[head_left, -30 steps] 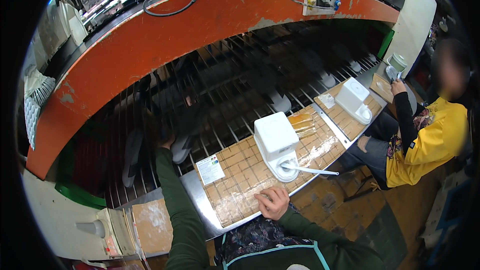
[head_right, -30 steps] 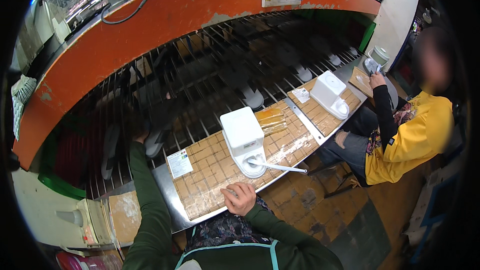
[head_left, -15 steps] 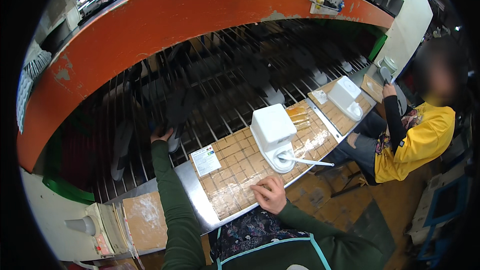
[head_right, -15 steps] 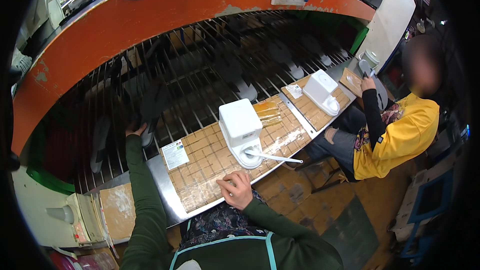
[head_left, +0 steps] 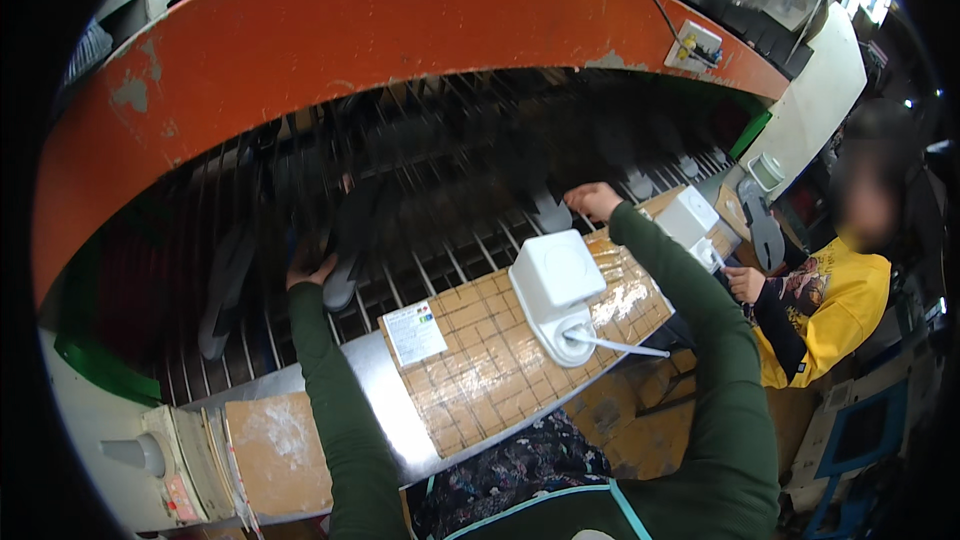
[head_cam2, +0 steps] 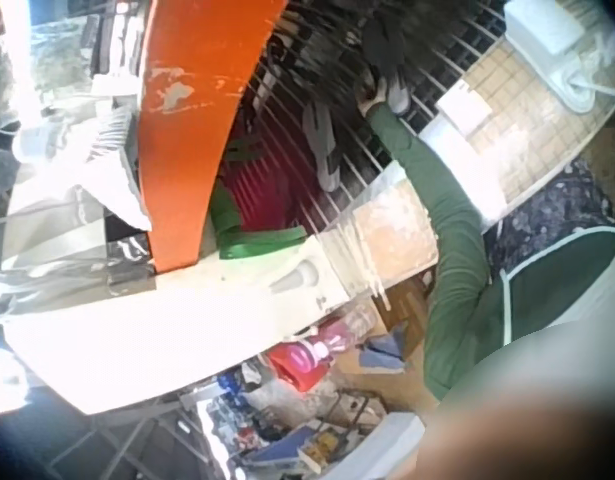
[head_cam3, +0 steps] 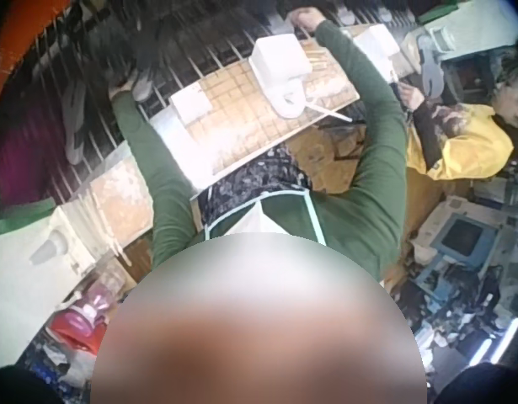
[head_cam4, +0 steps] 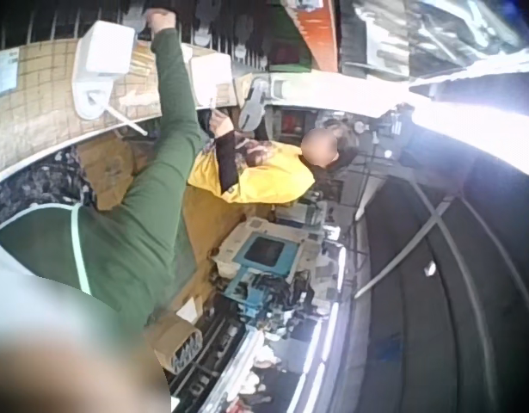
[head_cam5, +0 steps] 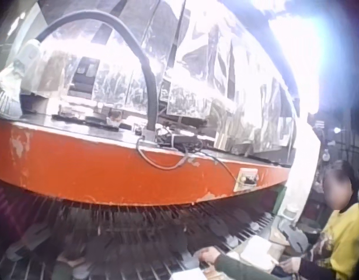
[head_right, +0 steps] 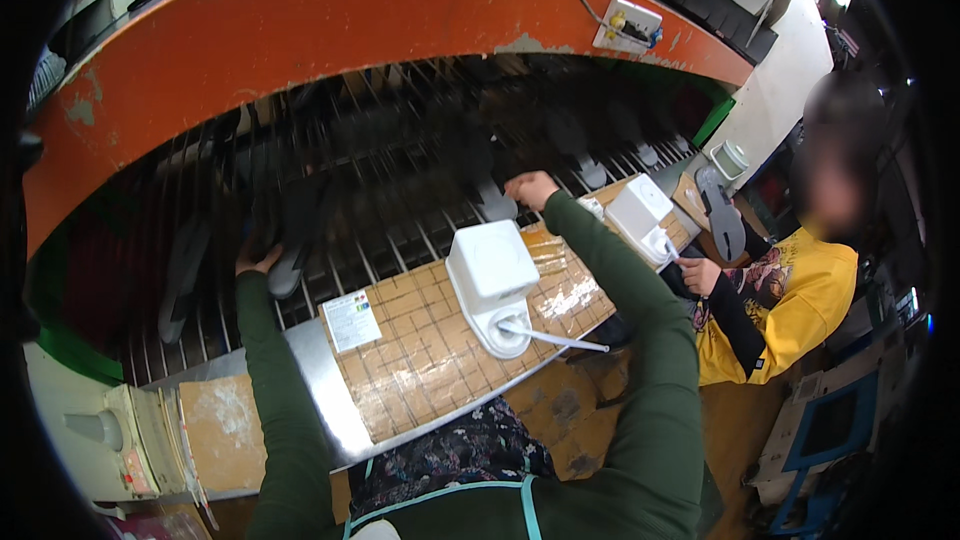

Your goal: The person repeatedly paints the soles of gray flip-flops with a white substance using a small brush. They pick up each slipper from a metal rack, apply the substance to the sole, and return it to the rack. The process is repeated for multiple slippers.

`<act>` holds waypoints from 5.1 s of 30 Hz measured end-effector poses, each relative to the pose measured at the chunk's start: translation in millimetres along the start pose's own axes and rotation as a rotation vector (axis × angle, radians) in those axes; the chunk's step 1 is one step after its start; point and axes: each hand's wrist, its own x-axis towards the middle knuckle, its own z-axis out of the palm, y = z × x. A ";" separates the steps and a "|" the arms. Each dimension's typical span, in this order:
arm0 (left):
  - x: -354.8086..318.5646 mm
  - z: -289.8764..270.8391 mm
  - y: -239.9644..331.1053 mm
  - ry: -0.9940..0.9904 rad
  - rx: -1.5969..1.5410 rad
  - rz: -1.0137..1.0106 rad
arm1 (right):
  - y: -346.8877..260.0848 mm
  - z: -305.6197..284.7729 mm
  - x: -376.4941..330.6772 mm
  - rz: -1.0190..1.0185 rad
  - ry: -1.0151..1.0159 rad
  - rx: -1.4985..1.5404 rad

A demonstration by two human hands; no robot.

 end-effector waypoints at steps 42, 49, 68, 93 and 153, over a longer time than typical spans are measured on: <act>-344.4 145.0 251.7 -0.055 -0.924 0.071 | 10.8 139.0 -345.3 -0.365 -0.295 0.515; -373.6 96.9 223.0 -0.235 -1.396 -0.199 | 47.6 92.5 -281.7 -0.511 0.704 -0.834; -384.5 72.5 195.4 -0.268 -1.514 -0.158 | 67.9 71.6 -269.0 -0.562 0.686 -0.839; -390.1 117.6 186.9 -0.040 -1.100 -0.308 | 106.8 45.3 -262.5 0.177 -0.206 0.587; -358.0 101.1 161.0 -0.370 -0.106 0.678 | -56.3 91.5 -258.2 -0.810 0.153 0.149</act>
